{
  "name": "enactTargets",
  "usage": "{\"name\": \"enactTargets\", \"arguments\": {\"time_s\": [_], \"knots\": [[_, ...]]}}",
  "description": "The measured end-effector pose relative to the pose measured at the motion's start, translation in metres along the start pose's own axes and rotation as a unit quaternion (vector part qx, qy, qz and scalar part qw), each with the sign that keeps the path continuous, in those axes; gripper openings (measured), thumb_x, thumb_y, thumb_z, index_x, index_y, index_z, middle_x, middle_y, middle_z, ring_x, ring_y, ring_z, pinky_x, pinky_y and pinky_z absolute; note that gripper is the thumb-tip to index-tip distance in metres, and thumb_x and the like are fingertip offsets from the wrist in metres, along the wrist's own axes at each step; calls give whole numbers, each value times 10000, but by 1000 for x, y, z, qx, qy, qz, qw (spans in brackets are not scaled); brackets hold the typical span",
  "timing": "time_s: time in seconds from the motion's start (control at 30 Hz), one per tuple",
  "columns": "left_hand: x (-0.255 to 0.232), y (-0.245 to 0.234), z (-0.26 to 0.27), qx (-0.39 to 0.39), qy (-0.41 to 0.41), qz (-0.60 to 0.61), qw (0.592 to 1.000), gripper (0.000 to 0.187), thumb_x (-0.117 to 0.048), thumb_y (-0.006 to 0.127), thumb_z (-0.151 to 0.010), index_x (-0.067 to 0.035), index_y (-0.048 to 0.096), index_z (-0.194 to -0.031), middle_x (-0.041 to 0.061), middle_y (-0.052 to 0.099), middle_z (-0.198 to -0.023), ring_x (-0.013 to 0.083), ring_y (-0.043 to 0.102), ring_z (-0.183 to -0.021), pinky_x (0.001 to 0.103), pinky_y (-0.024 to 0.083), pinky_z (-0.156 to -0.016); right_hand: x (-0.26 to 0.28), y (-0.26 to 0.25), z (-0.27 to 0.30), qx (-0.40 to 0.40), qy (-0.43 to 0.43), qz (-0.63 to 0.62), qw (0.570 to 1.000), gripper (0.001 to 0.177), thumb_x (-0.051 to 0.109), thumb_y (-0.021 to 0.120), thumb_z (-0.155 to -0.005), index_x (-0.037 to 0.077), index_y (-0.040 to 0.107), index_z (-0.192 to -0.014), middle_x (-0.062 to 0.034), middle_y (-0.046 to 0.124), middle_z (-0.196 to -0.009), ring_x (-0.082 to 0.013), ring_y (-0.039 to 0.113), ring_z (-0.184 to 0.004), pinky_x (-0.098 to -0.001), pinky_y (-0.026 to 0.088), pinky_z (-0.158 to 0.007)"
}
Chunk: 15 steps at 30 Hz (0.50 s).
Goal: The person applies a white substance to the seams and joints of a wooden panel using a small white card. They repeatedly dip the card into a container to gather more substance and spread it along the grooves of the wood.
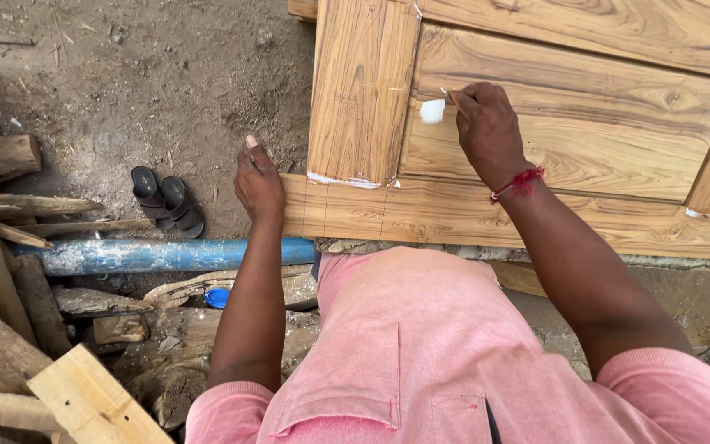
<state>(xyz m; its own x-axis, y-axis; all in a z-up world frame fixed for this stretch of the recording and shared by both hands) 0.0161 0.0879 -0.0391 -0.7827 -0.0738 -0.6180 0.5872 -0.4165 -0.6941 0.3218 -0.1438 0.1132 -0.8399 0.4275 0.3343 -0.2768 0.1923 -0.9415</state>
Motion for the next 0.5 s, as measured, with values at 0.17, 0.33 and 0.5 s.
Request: {"name": "enactTargets", "arguments": {"time_s": [0.17,0.33,0.5], "knots": [[-1,0,-2,4,-9,-9,1000,604,-545,354,-1081,-28,653,-989,144,733,-737,398,701,-827,543,480,-804,24,22,6,51,-26,-11,998,217,32,661,-961,-8,742,-1159,-149,654,-1049,-334,617,-991,-435,547,-865],[-1,-1,3,6,-18,15,1000,608,-542,344,-1072,-11,638,-1086,142,726,-743,358,741,-821,511,513,-813,32,37,2,40,-10,18,999,170,55,661,-1037,-31,735,-1164,-158,617,-1053,-321,603,-1010,-421,547,-882],[8,4,2,5,-21,24,999,606,-532,361,-1056,-2,638,-1153,132,735,-745,347,756,-800,501,518,-787,31,35,7,18,-18,17,1000,189,40,652,-1032,-9,727,-1199,-137,616,-1090,-296,599,-1054,-397,553,-919]]}}
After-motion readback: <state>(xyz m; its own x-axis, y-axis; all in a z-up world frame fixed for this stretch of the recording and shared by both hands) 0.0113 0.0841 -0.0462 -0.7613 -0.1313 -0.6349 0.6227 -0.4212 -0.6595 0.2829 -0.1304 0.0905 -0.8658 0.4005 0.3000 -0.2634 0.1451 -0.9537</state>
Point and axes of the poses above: each hand's wrist, its own z-axis away from the middle knuckle, its own y-axis out of the palm, x = y × z, the point moved 9 cm from there along -z, towards the middle knuckle
